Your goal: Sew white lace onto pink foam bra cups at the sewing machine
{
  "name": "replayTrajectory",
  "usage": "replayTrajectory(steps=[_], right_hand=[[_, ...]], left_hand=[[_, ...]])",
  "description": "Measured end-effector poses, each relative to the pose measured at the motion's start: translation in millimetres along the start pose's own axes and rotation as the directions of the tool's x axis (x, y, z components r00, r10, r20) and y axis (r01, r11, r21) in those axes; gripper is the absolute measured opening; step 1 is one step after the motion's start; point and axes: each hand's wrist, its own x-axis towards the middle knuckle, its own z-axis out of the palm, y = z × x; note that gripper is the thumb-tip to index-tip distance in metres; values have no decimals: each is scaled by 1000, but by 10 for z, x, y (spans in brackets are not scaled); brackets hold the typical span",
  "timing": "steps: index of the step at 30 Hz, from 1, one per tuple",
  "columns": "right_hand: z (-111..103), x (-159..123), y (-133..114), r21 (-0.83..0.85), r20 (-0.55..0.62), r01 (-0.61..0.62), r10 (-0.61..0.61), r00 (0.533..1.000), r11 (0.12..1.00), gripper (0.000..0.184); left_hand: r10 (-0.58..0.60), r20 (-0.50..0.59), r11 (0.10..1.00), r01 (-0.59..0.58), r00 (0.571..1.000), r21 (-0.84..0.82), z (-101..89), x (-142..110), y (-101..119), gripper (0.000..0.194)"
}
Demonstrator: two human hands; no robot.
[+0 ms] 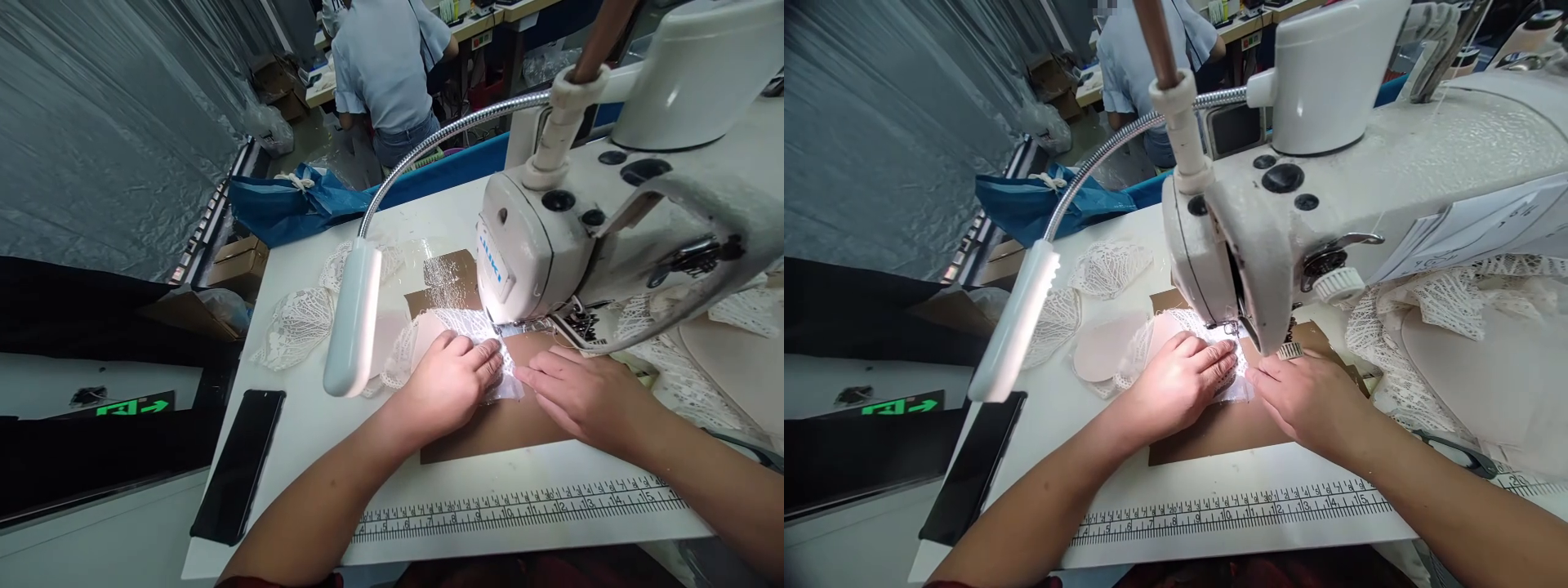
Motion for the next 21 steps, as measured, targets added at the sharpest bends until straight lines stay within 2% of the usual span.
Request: replayTrajectory(steps=[4,8,14,17,21], right_hand=[[-3,22,0,-34,0,-10,10,1000,999,25],[-6,86,-8,-145,-32,-62,58,998,988,28],[-44,213,-60,-283,34,-153,169,985,947,36],[-52,252,-78,-304,44,-191,214,976,933,37],[-77,277,-78,-284,24,-190,205,978,940,35]], left_hand=[[-36,-25,998,34,999,-61,-2,17,-27,39],[-68,-17,995,67,998,-73,-20,37,-96,43],[-131,-5,991,131,991,-41,-1,63,-187,42],[-167,-25,985,166,986,-48,15,76,-210,40],[-211,-80,976,205,974,-71,46,77,-237,37]])
